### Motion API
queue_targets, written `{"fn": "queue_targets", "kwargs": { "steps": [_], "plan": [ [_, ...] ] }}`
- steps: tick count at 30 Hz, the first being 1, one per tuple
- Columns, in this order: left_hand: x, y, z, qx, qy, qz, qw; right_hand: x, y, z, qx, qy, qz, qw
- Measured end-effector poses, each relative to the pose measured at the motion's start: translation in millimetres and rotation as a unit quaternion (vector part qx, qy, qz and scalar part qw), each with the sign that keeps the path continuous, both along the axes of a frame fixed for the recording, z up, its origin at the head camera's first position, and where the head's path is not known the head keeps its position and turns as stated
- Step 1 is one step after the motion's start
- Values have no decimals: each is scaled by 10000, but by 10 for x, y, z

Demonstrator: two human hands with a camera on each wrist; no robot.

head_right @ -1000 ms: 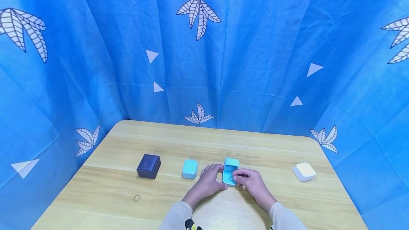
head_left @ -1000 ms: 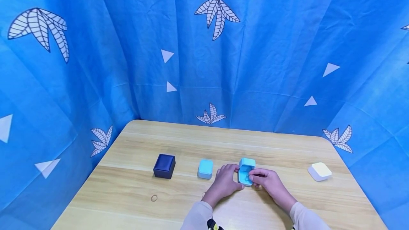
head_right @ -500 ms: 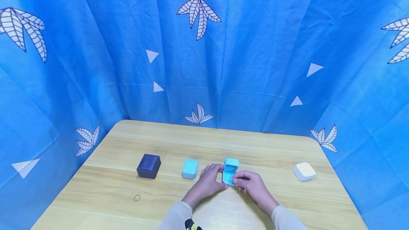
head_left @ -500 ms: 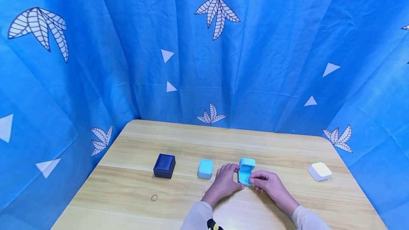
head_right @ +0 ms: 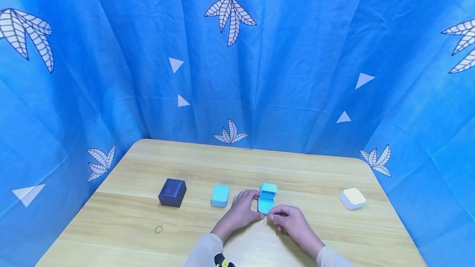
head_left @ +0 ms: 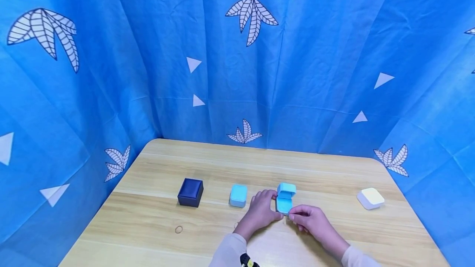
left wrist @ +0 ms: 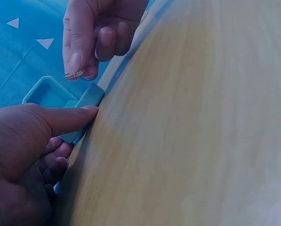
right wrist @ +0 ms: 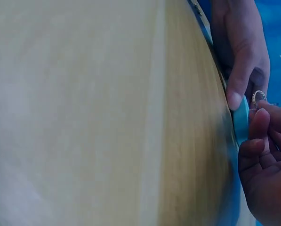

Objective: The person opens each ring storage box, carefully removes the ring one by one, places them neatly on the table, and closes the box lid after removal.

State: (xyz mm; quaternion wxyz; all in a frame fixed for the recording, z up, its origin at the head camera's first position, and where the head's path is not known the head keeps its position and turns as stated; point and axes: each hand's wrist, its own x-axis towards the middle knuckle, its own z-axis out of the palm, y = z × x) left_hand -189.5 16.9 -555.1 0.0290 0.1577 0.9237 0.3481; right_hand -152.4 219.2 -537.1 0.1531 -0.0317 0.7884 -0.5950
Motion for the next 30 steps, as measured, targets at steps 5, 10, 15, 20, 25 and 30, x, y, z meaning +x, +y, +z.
{"fn": "queue_targets", "kwargs": {
  "steps": [5, 10, 15, 20, 25, 30],
  "plan": [
    [-9, 0, -8, 11, 18, -2, 10000, 82, -52, 15, 183, 89, 110, 9997],
    [-6, -7, 2, 20, -21, 10, 10000, 159, -80, 7, 392, 251, 363, 9983],
    [15, -12, 27, 26, -66, 15, 10000, 221, -77, -11, 623, 390, 572, 9957],
    [32, -12, 46, 38, -53, 6, 10000, 255, -88, -14, 858, 618, 742, 9916],
    [30, -7, 48, 32, -59, 13, 10000, 266, -113, -1, 1101, 831, 899, 9864],
    [27, -6, 38, 34, -37, 17, 10000, 271, -144, 24, 1212, 931, 944, 9837]
  ]
}}
